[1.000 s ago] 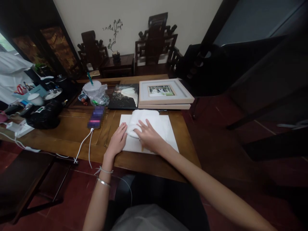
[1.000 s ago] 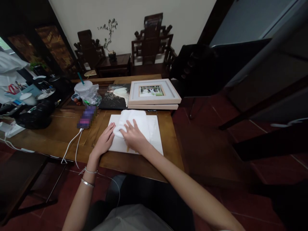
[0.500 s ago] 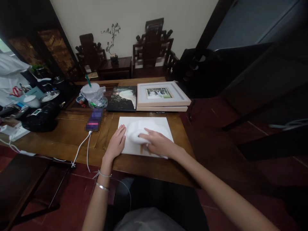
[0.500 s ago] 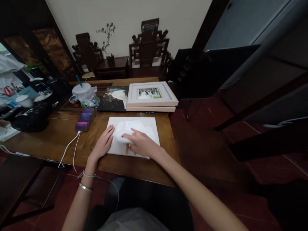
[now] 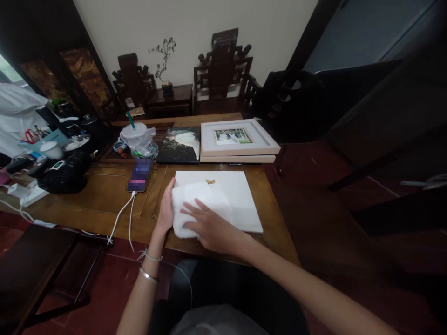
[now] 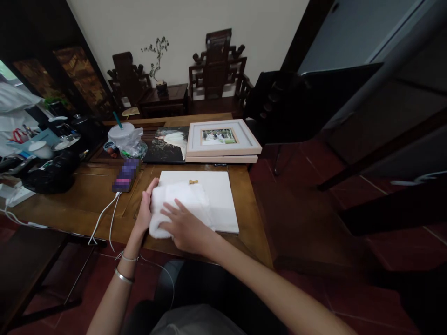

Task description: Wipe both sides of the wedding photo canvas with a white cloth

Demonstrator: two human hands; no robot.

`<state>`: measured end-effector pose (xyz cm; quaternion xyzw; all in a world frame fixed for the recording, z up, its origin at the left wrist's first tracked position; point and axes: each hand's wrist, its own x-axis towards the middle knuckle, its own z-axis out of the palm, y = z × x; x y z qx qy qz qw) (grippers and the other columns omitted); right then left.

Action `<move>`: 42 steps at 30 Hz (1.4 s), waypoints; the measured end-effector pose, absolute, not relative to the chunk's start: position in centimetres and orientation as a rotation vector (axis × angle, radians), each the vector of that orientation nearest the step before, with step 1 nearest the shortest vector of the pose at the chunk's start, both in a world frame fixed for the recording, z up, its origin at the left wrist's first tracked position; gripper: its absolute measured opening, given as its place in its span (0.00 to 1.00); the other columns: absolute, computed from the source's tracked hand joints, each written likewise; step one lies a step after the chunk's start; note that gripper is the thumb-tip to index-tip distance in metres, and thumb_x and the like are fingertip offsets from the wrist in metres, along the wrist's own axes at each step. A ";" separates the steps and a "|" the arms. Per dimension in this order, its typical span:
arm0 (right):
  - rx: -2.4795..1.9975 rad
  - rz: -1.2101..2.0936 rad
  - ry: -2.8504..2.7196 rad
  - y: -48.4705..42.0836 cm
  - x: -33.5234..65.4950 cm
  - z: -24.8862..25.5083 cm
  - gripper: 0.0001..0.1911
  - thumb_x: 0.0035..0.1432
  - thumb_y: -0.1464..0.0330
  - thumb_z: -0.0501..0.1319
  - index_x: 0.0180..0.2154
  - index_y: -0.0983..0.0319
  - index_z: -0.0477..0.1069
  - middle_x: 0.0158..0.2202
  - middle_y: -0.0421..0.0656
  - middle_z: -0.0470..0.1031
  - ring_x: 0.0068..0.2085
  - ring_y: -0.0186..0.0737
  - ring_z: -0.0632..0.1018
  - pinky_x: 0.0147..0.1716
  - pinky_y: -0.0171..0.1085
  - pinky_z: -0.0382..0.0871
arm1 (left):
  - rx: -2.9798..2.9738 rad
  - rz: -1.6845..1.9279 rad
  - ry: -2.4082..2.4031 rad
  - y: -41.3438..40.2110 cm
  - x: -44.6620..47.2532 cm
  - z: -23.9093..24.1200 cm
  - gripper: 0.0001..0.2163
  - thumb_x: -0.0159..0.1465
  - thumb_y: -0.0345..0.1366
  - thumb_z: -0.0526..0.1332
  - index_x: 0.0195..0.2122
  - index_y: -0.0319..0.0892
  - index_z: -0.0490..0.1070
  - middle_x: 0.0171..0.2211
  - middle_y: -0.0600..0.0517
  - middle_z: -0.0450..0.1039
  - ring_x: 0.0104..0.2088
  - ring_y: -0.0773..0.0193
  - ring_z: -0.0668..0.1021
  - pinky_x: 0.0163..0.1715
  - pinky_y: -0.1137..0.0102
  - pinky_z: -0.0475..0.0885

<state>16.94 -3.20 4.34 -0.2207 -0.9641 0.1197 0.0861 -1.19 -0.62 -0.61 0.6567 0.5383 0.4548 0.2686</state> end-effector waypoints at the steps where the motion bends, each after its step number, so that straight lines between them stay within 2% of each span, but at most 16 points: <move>1: -0.624 0.422 -2.877 -4.0 17.8 4.7 0.21 0.50 0.77 0.55 0.48 0.64 0.71 0.58 0.53 0.66 0.64 0.50 0.57 0.63 0.54 0.44 | 1.800 1.197 1.459 -0.7 -1.1 -0.6 0.27 0.70 0.46 0.30 0.65 0.42 0.51 0.66 0.48 0.51 0.66 0.63 0.56 0.65 0.63 0.52; 4: -0.736 0.534 -2.869 -5.2 19.8 5.9 0.23 0.48 0.77 0.55 0.48 0.64 0.70 0.54 0.52 0.71 0.61 0.45 0.63 0.63 0.48 0.48 | 1.879 1.077 1.468 -0.8 -0.8 -0.3 0.26 0.70 0.46 0.36 0.63 0.39 0.55 0.66 0.45 0.53 0.66 0.62 0.56 0.66 0.61 0.50; 9: -1.263 0.405 -2.762 -1.9 19.8 6.9 0.22 0.51 0.77 0.52 0.50 0.64 0.67 0.46 0.52 0.75 0.50 0.50 0.74 0.57 0.49 0.57 | 2.028 0.913 1.462 -0.7 -0.6 -0.2 0.23 0.70 0.42 0.41 0.60 0.37 0.60 0.63 0.42 0.57 0.65 0.59 0.57 0.65 0.56 0.51; 13: -1.457 0.371 -2.574 3.7 17.3 6.8 0.16 0.57 0.74 0.50 0.46 0.65 0.68 0.40 0.55 0.77 0.44 0.55 0.75 0.45 0.47 0.64 | 2.125 0.916 1.473 -0.6 -0.8 -0.5 0.19 0.67 0.38 0.49 0.59 0.41 0.63 0.63 0.44 0.59 0.65 0.56 0.59 0.64 0.53 0.54; 15: -1.412 0.401 -2.547 5.9 15.8 6.6 0.15 0.60 0.72 0.49 0.46 0.63 0.69 0.41 0.53 0.77 0.44 0.53 0.75 0.42 0.43 0.64 | 2.151 0.914 1.475 -0.5 -0.9 -0.6 0.19 0.67 0.36 0.50 0.59 0.42 0.63 0.63 0.43 0.59 0.64 0.55 0.60 0.63 0.52 0.55; 20: -1.258 0.514 -2.553 8.1 13.9 6.1 0.15 0.60 0.70 0.51 0.46 0.59 0.70 0.43 0.45 0.77 0.45 0.46 0.74 0.42 0.37 0.64 | 2.162 0.915 1.492 -0.5 -1.0 -0.7 0.19 0.66 0.36 0.51 0.59 0.42 0.63 0.62 0.43 0.60 0.63 0.55 0.62 0.63 0.53 0.57; 27: -1.423 0.570 -2.360 7.7 21.7 5.4 0.19 0.63 0.65 0.48 0.52 0.63 0.68 0.55 0.49 0.71 0.53 0.52 0.71 0.51 0.45 0.62 | 2.157 0.909 1.475 -0.5 -0.9 -0.5 0.19 0.67 0.35 0.51 0.58 0.40 0.63 0.62 0.43 0.59 0.64 0.57 0.60 0.64 0.54 0.55; 29: -1.500 0.537 -2.270 6.7 24.5 5.0 0.19 0.63 0.66 0.48 0.51 0.63 0.69 0.53 0.50 0.72 0.53 0.54 0.71 0.53 0.49 0.60 | 2.149 0.906 1.478 -0.5 -0.9 -0.5 0.19 0.67 0.35 0.50 0.58 0.40 0.63 0.62 0.42 0.59 0.64 0.57 0.60 0.64 0.54 0.55; 34: -1.515 0.486 -2.384 1.0 28.9 3.9 0.21 0.57 0.73 0.48 0.51 0.62 0.69 0.37 0.47 0.78 0.45 0.54 0.77 0.53 0.53 0.61 | 2.144 0.934 1.469 -0.5 -0.8 -0.6 0.19 0.67 0.35 0.50 0.58 0.43 0.63 0.62 0.44 0.59 0.65 0.57 0.59 0.64 0.53 0.54; 35: -1.489 0.504 -2.450 -0.6 29.4 3.9 0.23 0.55 0.74 0.49 0.51 0.62 0.69 0.38 0.47 0.78 0.44 0.54 0.77 0.52 0.53 0.62 | 2.144 0.934 1.468 -0.5 -0.8 -0.7 0.19 0.67 0.35 0.50 0.58 0.43 0.62 0.63 0.44 0.59 0.65 0.57 0.59 0.64 0.53 0.54; 38: -1.429 0.603 -2.587 -4.6 30.9 4.0 0.24 0.52 0.74 0.50 0.49 0.58 0.71 0.48 0.50 0.76 0.49 0.56 0.75 0.48 0.52 0.68 | 2.162 0.911 1.472 -0.5 -0.8 -0.7 0.19 0.67 0.34 0.50 0.59 0.42 0.62 0.63 0.44 0.59 0.65 0.57 0.59 0.64 0.54 0.53; 42: -1.470 0.669 -2.568 -5.0 31.9 3.8 0.25 0.54 0.69 0.51 0.53 0.58 0.69 0.57 0.51 0.68 0.56 0.58 0.70 0.49 0.54 0.67 | 2.202 0.877 1.466 -0.4 -0.9 -0.6 0.19 0.67 0.33 0.49 0.59 0.39 0.61 0.62 0.42 0.59 0.65 0.57 0.58 0.64 0.54 0.53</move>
